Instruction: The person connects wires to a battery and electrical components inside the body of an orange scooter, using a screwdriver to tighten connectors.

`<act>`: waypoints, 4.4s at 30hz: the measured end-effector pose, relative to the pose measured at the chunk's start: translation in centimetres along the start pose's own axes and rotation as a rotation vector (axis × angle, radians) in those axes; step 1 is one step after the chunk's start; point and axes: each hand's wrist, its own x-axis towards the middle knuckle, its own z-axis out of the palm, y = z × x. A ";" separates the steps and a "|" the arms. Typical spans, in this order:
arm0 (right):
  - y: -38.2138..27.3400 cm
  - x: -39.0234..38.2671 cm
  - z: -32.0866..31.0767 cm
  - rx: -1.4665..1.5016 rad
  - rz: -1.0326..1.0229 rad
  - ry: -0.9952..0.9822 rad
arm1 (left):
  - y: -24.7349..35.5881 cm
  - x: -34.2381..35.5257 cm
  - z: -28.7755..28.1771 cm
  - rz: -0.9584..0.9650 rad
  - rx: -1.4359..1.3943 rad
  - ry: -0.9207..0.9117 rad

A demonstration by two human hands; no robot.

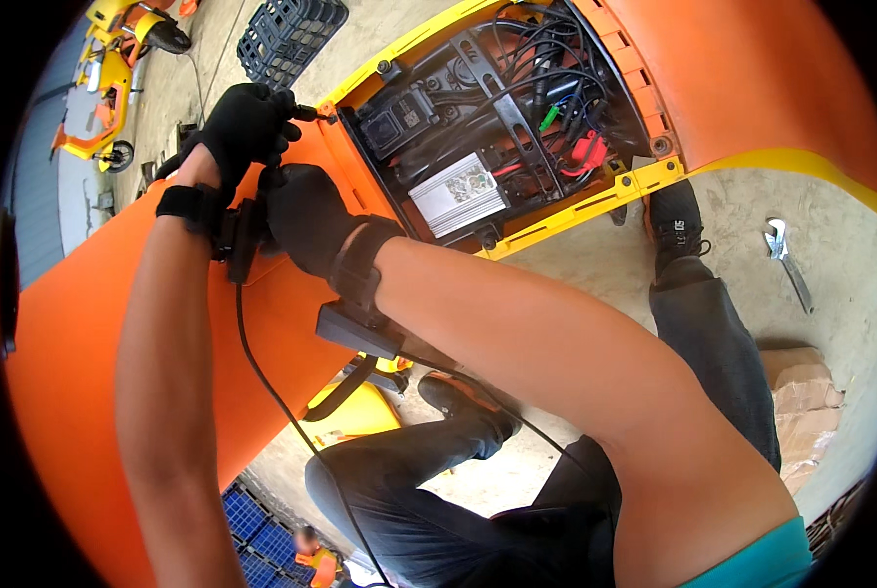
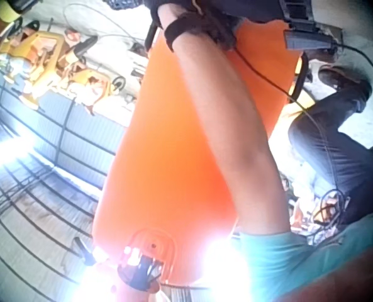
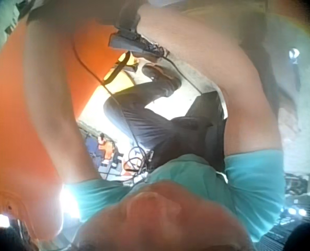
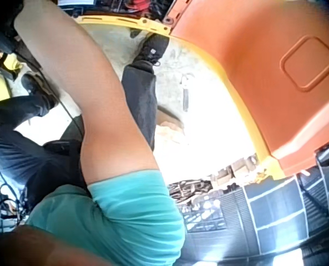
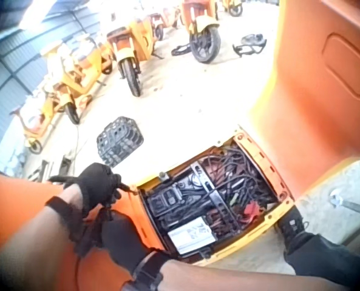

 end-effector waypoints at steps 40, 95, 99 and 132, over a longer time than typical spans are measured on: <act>-14.9 3.5 -7.3 -2.147 -0.979 0.264 | -3.4 -1.6 8.0 0.253 -0.089 0.739; -12.6 0.2 -6.6 -2.309 -0.858 -0.032 | -3.3 -0.9 5.7 0.449 0.214 0.506; -9.7 -0.9 -5.4 -2.045 -0.743 -0.213 | -4.6 -0.2 4.6 0.430 0.221 0.397; -10.9 -0.7 -8.7 -2.023 -0.400 -0.029 | -4.1 -1.3 1.6 0.152 -0.609 0.045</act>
